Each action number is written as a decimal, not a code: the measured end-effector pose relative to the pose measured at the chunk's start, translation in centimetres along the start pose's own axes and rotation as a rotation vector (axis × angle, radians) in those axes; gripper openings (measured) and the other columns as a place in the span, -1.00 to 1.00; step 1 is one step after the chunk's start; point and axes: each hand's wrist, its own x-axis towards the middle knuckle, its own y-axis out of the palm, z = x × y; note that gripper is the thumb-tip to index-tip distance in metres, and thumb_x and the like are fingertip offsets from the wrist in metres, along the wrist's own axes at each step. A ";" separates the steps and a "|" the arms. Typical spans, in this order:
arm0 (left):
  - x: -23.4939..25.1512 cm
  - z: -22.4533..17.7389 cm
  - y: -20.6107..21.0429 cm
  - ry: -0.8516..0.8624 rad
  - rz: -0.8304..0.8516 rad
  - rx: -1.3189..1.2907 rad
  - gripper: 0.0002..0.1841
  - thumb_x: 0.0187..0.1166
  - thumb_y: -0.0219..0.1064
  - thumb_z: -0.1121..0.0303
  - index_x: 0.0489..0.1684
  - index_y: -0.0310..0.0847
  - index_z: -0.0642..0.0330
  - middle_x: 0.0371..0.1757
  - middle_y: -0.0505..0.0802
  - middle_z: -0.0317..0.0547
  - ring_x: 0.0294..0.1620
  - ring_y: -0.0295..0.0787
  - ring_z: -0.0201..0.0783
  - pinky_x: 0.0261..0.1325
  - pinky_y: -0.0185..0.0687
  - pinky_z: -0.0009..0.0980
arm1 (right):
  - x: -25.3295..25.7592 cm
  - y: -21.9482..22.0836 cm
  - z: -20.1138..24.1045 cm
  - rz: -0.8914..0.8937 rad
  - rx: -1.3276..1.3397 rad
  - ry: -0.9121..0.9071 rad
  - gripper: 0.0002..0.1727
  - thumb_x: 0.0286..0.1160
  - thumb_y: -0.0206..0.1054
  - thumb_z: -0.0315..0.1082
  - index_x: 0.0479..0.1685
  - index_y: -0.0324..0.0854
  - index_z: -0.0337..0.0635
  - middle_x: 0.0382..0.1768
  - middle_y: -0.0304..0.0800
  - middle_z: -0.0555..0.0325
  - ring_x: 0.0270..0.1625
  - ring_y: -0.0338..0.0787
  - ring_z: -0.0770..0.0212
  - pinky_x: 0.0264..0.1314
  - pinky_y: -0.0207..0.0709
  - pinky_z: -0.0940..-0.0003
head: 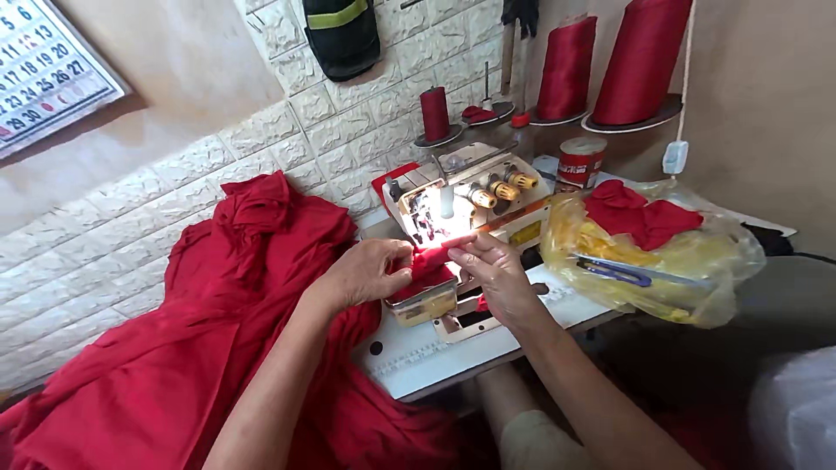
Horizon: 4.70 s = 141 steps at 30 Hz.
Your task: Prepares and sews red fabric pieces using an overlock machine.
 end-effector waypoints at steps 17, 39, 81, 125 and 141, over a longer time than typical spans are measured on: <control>1.9 -2.4 -0.1 -0.121 0.148 -0.025 -0.28 0.42 0.46 -0.20 0.29 0.61 0.29 -0.04 0.84 0.04 0.02 0.79 -0.07 0.11 0.65 0.06 | -0.6 2.0 1.7 0.376 -0.689 0.007 -0.78 0.53 0.40 -0.25 -0.32 0.74 -0.23 -0.46 0.69 0.15 -0.32 0.65 0.32 -0.17 0.51 0.23; 0.5 -2.6 0.2 0.160 -0.099 0.124 -0.71 0.72 0.26 0.19 -0.30 0.76 0.20 -0.28 0.78 -0.16 -0.26 0.74 -0.31 -0.17 0.68 -0.32 | 0.3 -0.2 -0.1 0.291 -0.458 -0.081 -0.80 0.45 0.49 -0.24 -0.09 0.86 -0.13 -0.33 0.79 0.37 -0.42 0.58 0.61 -0.32 0.49 0.63; 0.2 -0.4 -1.7 -0.112 0.109 -0.165 -0.74 0.47 0.54 0.23 -0.11 0.74 0.23 -0.17 0.76 -0.21 -0.24 0.65 -0.47 -0.15 0.58 -0.51 | 0.5 0.4 0.7 0.284 -0.764 -0.026 -0.65 0.72 0.21 -0.07 -0.18 0.81 -0.11 -0.55 0.57 0.29 -0.49 0.45 0.41 -0.31 0.38 0.33; 1.8 0.9 1.0 0.150 -0.001 0.224 -0.66 0.55 0.21 0.11 -0.34 0.82 0.15 -0.31 0.81 -0.15 -0.12 0.74 -0.09 -0.03 0.55 -0.01 | -0.8 -2.4 -0.6 0.442 -0.173 0.159 -0.86 0.60 0.39 -0.32 -0.09 0.77 -0.20 -0.47 0.79 0.47 -0.57 0.59 0.68 -0.51 0.48 0.75; -1.1 -0.9 7.6 0.142 -0.262 0.305 -0.72 0.56 0.39 0.24 0.10 0.74 0.19 0.08 0.87 -0.06 0.25 0.74 -0.05 0.22 0.53 -0.02 | -4.4 -1.4 -0.2 0.182 -0.687 -0.202 -0.76 0.58 0.34 -0.29 -0.01 0.86 -0.18 -0.11 0.89 0.14 -0.39 0.70 0.54 -0.30 0.60 0.65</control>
